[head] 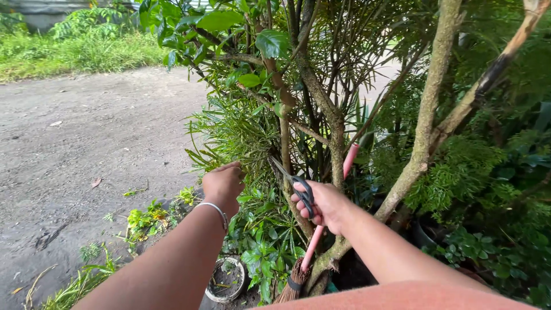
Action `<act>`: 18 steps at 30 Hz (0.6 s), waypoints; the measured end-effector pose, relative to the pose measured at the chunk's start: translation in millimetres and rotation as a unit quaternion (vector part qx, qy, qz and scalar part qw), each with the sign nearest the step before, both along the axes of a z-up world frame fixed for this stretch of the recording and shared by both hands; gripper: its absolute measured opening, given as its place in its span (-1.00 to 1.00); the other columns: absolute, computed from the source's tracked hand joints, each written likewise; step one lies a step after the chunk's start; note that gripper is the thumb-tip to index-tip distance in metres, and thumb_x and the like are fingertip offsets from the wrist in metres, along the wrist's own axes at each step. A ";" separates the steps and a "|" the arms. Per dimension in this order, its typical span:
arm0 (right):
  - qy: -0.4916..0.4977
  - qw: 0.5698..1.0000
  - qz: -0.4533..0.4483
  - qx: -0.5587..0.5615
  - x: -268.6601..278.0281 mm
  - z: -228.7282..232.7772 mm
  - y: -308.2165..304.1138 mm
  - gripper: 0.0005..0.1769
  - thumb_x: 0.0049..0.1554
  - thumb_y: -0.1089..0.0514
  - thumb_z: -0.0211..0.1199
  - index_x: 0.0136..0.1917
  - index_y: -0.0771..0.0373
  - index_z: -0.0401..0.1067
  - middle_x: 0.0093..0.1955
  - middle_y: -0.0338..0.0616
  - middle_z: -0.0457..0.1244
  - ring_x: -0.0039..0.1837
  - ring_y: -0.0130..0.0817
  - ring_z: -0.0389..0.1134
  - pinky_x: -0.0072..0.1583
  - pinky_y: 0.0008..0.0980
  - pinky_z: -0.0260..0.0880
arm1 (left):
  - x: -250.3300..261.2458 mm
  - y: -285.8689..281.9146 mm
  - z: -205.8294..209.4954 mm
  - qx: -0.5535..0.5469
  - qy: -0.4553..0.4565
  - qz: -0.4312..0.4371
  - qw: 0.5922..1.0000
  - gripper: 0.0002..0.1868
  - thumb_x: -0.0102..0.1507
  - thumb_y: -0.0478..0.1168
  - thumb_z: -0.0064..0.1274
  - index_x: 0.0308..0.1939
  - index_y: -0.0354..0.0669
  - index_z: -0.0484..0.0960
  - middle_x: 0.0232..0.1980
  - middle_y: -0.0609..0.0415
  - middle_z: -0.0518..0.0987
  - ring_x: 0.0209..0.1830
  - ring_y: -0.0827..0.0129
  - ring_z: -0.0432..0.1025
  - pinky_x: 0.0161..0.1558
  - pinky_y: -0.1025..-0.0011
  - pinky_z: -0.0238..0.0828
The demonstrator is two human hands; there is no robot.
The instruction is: The recorder is pruning a small tree or large bush using a pair of scissors.
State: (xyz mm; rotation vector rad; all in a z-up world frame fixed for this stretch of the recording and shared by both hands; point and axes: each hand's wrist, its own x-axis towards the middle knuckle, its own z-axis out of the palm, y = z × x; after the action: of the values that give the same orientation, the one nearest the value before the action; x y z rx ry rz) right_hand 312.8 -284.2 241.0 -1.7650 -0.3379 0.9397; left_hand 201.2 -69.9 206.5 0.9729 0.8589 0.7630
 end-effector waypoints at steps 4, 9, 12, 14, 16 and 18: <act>0.012 1.000 0.013 -0.007 19.4 3.0 3.7 -0.63 0.15 -0.19 0.23 -0.12 0.15 0.53 -0.39 -0.41 0.28 -0.40 -0.60 0.23 -0.33 -0.53 0.08 | -2.9 -8.7 9.5 -0.002 0.015 0.008 1.000 -0.76 0.29 -0.37 0.04 -0.01 -0.20 0.73 -0.06 0.04 0.69 -0.16 0.37 0.58 -0.22 0.45 0.54; 0.022 0.999 0.041 -0.005 39.9 10.5 9.3 -0.62 0.16 -0.20 0.21 -0.13 0.15 0.51 -0.40 -0.41 0.27 -0.42 -0.61 0.23 -0.37 -0.55 0.03 | -6.8 -15.4 15.8 0.000 0.042 0.009 0.999 -0.74 0.29 -0.37 0.04 0.01 -0.18 0.74 -0.04 0.08 0.69 -0.14 0.41 0.59 -0.18 0.47 0.56; 0.067 0.997 0.047 -0.018 53.4 22.6 15.9 -0.61 0.16 -0.20 0.21 -0.14 0.16 0.50 -0.41 -0.42 0.26 -0.43 -0.63 0.24 -0.42 -0.58 -0.03 | -7.6 -17.9 16.5 -0.003 0.040 0.011 0.999 -0.75 0.28 -0.38 0.04 0.00 -0.17 0.73 -0.04 0.08 0.70 -0.15 0.43 0.60 -0.19 0.47 0.54; 0.092 0.992 0.060 -0.055 60.8 34.6 21.0 -0.59 0.16 -0.21 0.24 -0.16 0.18 0.50 -0.43 -0.44 0.24 -0.45 -0.65 0.23 -0.44 -0.61 -0.05 | -6.4 -18.8 14.9 -0.001 0.041 0.019 0.999 -0.77 0.27 -0.38 0.08 -0.02 -0.18 0.74 -0.08 0.06 0.71 -0.21 0.44 0.59 -0.24 0.47 0.50; 0.089 0.991 0.065 -0.077 60.1 42.5 24.6 -0.60 0.16 -0.21 0.24 -0.17 0.17 0.49 -0.43 -0.43 0.26 -0.45 -0.65 0.24 -0.44 -0.61 -0.05 | -6.0 -19.6 12.0 0.003 0.041 0.020 0.999 -0.76 0.26 -0.37 0.09 -0.03 -0.18 0.75 -0.11 0.05 0.71 -0.26 0.45 0.55 -0.27 0.48 0.47; 0.084 0.989 0.071 -0.099 59.5 47.0 28.5 -0.61 0.15 -0.21 0.24 -0.17 0.16 0.49 -0.42 -0.43 0.27 -0.44 -0.65 0.25 -0.44 -0.61 -0.05 | -7.1 -21.3 13.0 0.008 0.040 0.020 0.999 -0.76 0.25 -0.37 0.10 -0.03 -0.18 0.75 -0.14 0.04 0.72 -0.32 0.45 0.51 -0.31 0.48 0.43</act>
State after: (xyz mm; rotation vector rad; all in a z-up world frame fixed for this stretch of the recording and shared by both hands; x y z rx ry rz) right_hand 372.3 -255.7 288.0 -1.8434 -0.2718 1.2518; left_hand 194.2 -91.3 219.4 1.0081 0.9458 0.7704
